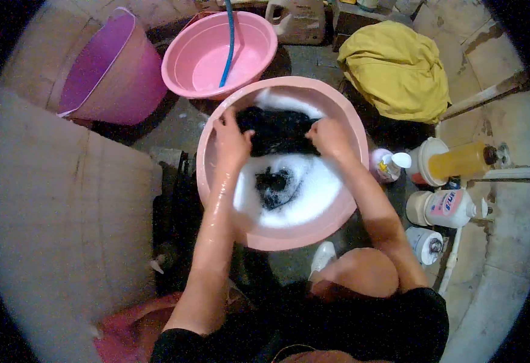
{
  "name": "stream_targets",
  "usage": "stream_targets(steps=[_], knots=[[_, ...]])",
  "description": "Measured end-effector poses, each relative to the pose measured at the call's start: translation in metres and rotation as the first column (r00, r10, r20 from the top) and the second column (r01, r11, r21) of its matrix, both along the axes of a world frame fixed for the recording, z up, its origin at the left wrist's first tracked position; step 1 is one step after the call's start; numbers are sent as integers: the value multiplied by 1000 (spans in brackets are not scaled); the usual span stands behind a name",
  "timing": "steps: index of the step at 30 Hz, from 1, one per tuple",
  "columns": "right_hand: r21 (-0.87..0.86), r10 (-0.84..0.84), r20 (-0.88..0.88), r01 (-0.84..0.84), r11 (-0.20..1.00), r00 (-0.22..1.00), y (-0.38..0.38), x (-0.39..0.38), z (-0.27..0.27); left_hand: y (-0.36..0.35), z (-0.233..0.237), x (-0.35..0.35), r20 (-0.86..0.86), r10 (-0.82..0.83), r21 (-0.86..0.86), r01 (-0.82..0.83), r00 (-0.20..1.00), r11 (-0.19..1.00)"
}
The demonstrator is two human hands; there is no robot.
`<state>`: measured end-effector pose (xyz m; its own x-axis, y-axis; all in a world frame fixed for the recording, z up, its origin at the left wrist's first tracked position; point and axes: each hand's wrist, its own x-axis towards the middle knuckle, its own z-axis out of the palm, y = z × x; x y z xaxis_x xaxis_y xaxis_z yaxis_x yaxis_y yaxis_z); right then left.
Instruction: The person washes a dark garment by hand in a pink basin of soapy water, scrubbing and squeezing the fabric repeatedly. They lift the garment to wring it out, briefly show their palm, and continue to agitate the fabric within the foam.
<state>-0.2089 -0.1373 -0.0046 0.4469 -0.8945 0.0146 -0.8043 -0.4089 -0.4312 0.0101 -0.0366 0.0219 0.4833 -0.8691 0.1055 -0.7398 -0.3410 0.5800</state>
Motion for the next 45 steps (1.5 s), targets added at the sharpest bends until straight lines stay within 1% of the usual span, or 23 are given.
stream_targets(steps=[2,6,8,11,14,15,16,17,19,20,21,22,26,28,30,32,34,36,38,40,42,44,45], knots=[[12,96,-374,-99,995,923,18,17,15,-2,7,-29,175,-187,453,89,967,887],[-69,249,-468,-316,946,848,44,40,-62,6,-75,-43,229,-387,454,254,893,854],[261,409,-498,-318,911,764,37,49,-42,2,-110,-36,50,-330,461,271,943,845],[445,555,-388,-377,812,736,9,32,-115,-3,-110,-30,-127,-329,663,327,936,674],[402,319,171,-362,841,932,-8,26,-133,-6,-102,-25,-183,-433,674,433,883,598],[389,216,362,-358,849,907,-12,32,-115,-5,-73,-30,-112,-357,627,345,927,699],[320,203,170,-249,914,964,-15,40,-98,-3,-57,-33,-110,-354,628,341,929,699],[243,162,-31,-150,958,986,-14,53,-61,-1,-45,-36,-181,-113,383,175,977,907],[203,153,65,-163,965,986,23,62,26,-3,-49,-33,-413,135,29,-135,901,990],[168,148,157,-174,970,976,46,61,50,-15,-73,-29,-654,213,31,-255,726,966],[55,250,225,-268,962,942,64,62,63,-11,-51,-23,-969,125,112,-74,212,991],[-65,354,280,-350,934,892,80,64,71,-8,-24,-18,-913,109,66,122,-394,990],[-213,588,206,-551,807,782,120,67,76,23,1,-54,-996,-49,-43,-91,-72,995],[-421,640,418,-487,765,644,97,62,30,44,6,-72,-980,-100,-135,-210,170,968],[-65,244,261,-235,970,934,59,45,15,21,-36,-61,-995,75,87,-188,-68,978],[237,-21,319,-59,970,947,28,26,-25,5,-125,-79,-957,108,154,-157,-267,976],[110,26,380,-73,991,924,53,39,-4,14,-71,-80,-949,66,126,-179,-307,976],[-123,214,499,-176,977,840,98,51,30,33,-21,-76,-947,4,154,-442,-323,884],[-210,431,421,-376,902,798,127,60,41,45,-29,-52,-757,3,171,-194,-653,966],[-100,259,410,-239,966,875,92,55,2,30,-67,-62,-982,94,143,-327,-163,934],[121,66,560,-161,980,826,49,38,-12,19,-49,-72,-943,24,149,-359,-331,921],[342,-77,308,-35,939,948,12,19,-29,14,-40,-75,-983,-61,-8,-287,-175,958],[189,-45,309,-15,982,950,7,15,-27,15,-15,-72,-993,-62,-28,-313,-99,949]])
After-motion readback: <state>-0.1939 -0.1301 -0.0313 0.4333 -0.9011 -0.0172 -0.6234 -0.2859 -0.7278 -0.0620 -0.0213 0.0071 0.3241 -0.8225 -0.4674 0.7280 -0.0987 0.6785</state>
